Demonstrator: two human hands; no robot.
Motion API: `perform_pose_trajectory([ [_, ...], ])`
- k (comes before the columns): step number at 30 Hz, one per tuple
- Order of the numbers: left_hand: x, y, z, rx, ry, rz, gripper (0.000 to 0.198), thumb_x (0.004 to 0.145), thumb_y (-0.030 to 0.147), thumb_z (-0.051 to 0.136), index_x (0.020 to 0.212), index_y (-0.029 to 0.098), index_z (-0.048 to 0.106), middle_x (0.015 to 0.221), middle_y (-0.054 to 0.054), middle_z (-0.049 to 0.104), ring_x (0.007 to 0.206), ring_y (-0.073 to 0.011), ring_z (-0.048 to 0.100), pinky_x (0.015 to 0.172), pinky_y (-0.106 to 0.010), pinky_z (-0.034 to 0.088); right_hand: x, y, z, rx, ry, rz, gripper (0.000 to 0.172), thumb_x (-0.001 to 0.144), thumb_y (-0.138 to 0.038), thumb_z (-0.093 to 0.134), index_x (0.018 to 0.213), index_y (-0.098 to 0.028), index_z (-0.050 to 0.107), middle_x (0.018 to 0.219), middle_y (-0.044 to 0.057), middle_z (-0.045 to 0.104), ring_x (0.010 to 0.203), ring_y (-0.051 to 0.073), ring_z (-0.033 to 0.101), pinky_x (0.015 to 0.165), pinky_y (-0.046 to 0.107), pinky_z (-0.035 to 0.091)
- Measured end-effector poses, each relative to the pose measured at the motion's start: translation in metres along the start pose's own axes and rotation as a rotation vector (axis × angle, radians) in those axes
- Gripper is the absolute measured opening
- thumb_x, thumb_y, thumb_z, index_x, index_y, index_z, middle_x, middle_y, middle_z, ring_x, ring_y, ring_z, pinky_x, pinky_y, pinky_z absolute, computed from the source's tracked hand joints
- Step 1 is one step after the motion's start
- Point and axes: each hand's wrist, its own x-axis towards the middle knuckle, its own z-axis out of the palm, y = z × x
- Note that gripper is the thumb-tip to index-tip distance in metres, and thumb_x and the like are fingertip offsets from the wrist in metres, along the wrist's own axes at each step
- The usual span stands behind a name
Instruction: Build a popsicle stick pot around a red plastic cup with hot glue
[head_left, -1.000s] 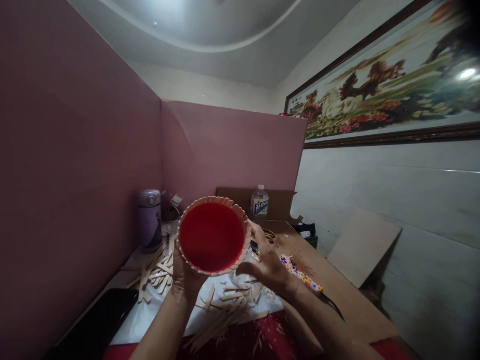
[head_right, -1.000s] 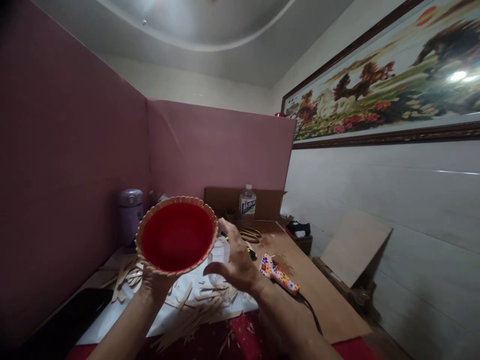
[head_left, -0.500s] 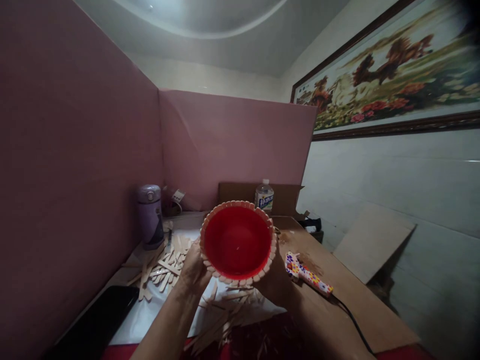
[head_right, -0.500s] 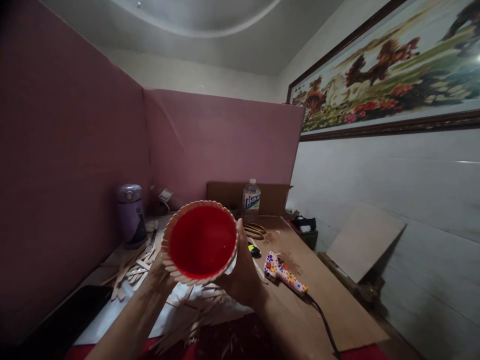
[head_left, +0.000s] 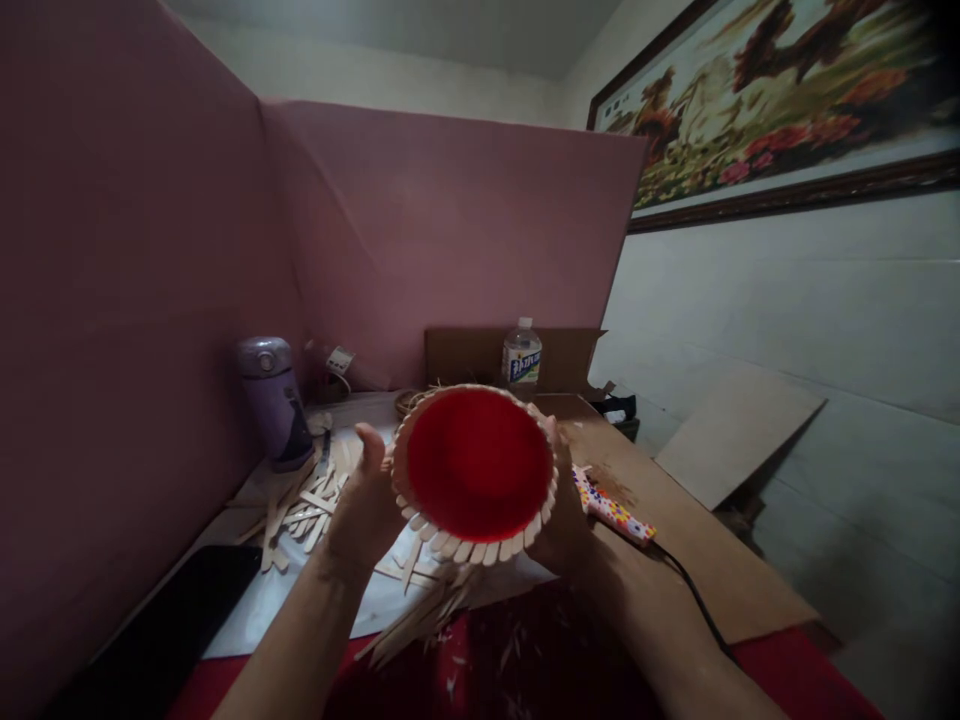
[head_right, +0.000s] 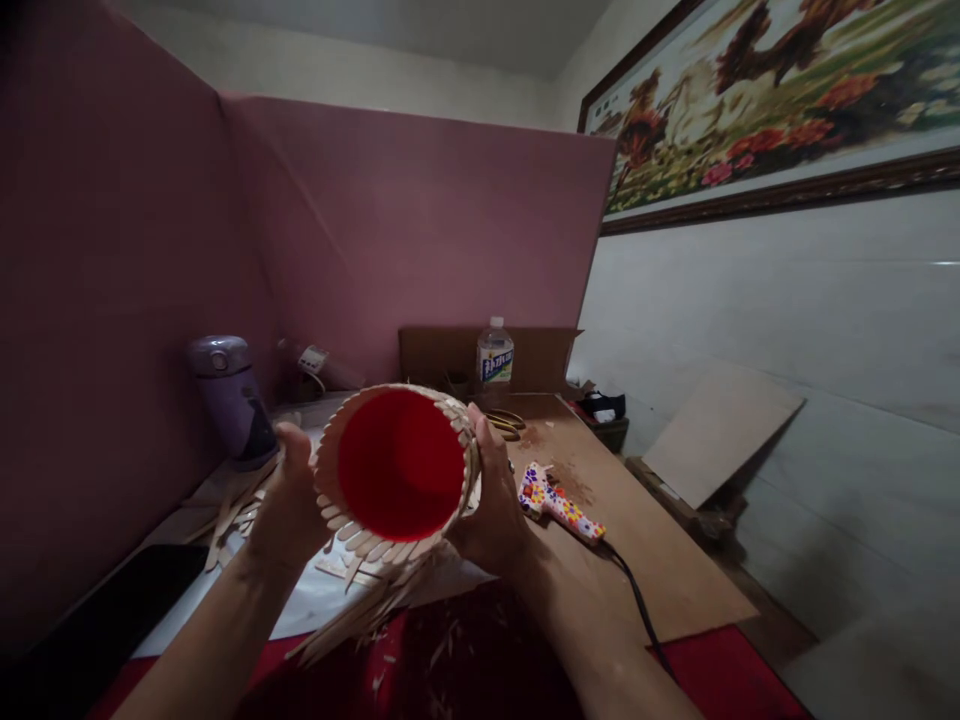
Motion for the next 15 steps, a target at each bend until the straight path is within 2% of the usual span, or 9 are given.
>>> perform_pose_trajectory([
  [3,-0.001,-0.003,-0.002,0.057,0.011,0.068,0.062,0.077,0.066,0.054,0.122,0.024,0.06,0.107,-0.007,0.07,0.106,-0.0305,0.061,0.089,-0.044,0.05,0.004,-0.004,-0.006,0.003,0.057,-0.067,0.107,0.076,-0.056,0.062,0.149,-0.027,-0.011,0.158,0.009,0.008,0.142,0.037,0.018,0.112,0.061,0.025],
  [7,-0.006,-0.005,-0.007,0.133,0.078,0.141,0.055,0.074,0.053,0.067,0.123,0.03,0.059,0.11,-0.003,0.069,0.1,-0.0275,0.063,0.079,-0.038,0.054,0.007,-0.011,-0.01,0.027,0.117,-0.078,0.096,0.081,-0.047,0.061,0.151,-0.03,-0.003,0.159,0.005,0.007,0.142,0.035,0.019,0.112,0.059,0.029],
  [10,-0.007,-0.004,-0.004,0.148,0.117,0.168,0.054,0.071,0.042,0.071,0.122,0.031,0.058,0.095,-0.001,0.07,0.072,-0.0177,0.064,0.058,-0.027,0.053,0.005,-0.011,-0.005,0.049,0.093,0.018,0.092,0.085,-0.042,0.057,0.15,-0.033,-0.007,0.159,0.004,0.004,0.143,0.033,0.018,0.113,0.058,0.028],
  [11,-0.007,-0.004,-0.003,0.151,0.13,0.169,0.052,0.071,0.04,0.071,0.12,0.03,0.06,0.083,0.001,0.069,0.059,-0.0132,0.059,0.049,-0.023,0.049,0.005,-0.01,-0.003,0.063,0.074,0.055,0.094,0.085,-0.041,0.058,0.149,-0.032,-0.009,0.159,0.004,0.006,0.143,0.032,0.018,0.114,0.058,0.027],
  [13,-0.006,-0.003,-0.001,0.157,0.15,0.151,0.045,0.073,0.042,0.069,0.115,0.027,0.062,0.056,0.005,0.057,0.04,-0.0066,0.042,0.036,-0.018,0.038,0.004,-0.009,0.0,0.095,0.015,0.117,0.1,0.082,-0.043,0.062,0.15,-0.029,-0.01,0.158,0.007,0.011,0.143,0.032,0.018,0.115,0.055,0.027],
  [15,-0.004,-0.002,-0.001,0.174,0.164,0.123,0.042,0.075,0.044,0.067,0.112,0.026,0.063,0.046,0.007,0.045,0.035,-0.0046,0.03,0.032,-0.016,0.03,0.005,-0.01,0.002,0.127,-0.047,0.151,0.109,0.077,-0.046,0.068,0.15,-0.027,-0.01,0.156,0.01,0.019,0.143,0.031,0.021,0.114,0.052,0.031],
])
